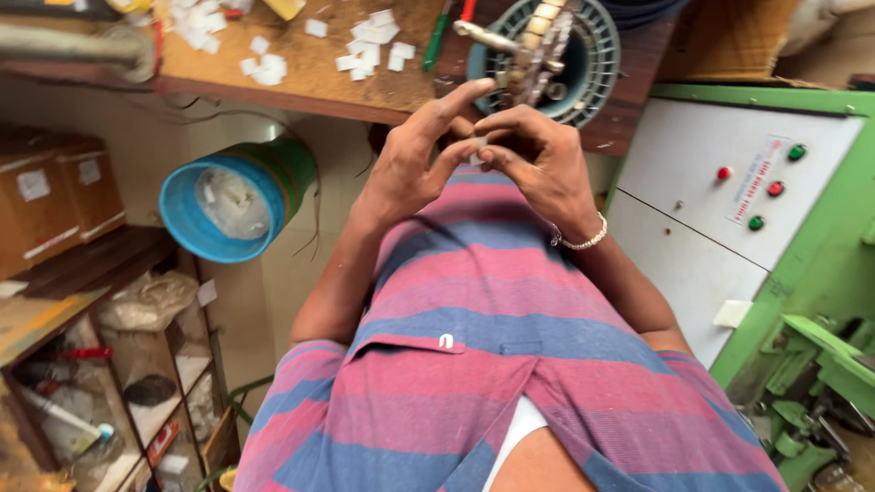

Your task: The person inserts small white rectangular pieces into the slots of a motor stator on a workbench. They then move to a green press machine and place the stator into the press, operating the lever to press the components.

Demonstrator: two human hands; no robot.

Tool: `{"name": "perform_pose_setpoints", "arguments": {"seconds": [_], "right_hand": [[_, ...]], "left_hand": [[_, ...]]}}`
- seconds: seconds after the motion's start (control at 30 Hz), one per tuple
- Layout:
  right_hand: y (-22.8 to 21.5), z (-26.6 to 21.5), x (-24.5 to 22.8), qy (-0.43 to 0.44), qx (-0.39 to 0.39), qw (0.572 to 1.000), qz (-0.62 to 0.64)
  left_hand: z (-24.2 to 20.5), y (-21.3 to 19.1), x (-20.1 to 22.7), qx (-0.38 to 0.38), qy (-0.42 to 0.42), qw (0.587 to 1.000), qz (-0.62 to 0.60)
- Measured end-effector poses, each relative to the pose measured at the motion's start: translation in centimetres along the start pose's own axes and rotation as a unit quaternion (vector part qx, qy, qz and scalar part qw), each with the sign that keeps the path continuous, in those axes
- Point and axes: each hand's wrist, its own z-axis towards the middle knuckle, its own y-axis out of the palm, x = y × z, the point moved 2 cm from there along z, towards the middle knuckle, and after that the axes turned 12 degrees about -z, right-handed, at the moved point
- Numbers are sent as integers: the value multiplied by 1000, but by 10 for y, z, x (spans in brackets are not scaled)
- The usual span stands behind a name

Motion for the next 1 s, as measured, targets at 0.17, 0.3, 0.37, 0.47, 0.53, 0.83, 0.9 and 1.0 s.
{"name": "perform_pose_setpoints", "arguments": {"seconds": [0.17, 0.3, 0.37, 0.47, 0.53, 0.83, 0.9, 1.0], "right_hand": [[-18, -11, 33, 72, -38, 977, 195], [-14, -24, 42, 71, -33, 982, 171], [-13, -30, 39, 33, -7, 987, 158], [-10, -37, 28, -93, 76, 992, -36], [-9, -38, 23, -170, 164, 958, -164], [-13, -41, 32, -217, 233, 932, -173], [-17, -33, 34, -133, 165, 977, 2], [-20, -21, 32, -78, 115, 965, 221]], "left_hand": [[6, 11, 7, -61, 64, 991, 99], [2, 20, 5, -65, 185, 967, 164], [0, 23, 3, -42, 228, 954, 188], [2, 32, -2, -6, 239, 958, 155], [5, 40, -9, 26, 208, 975, 79], [-1, 63, -35, 88, 91, 983, -132], [-1, 61, -38, 87, 81, 986, -121], [1, 59, -44, 102, 40, 984, -137]]}}
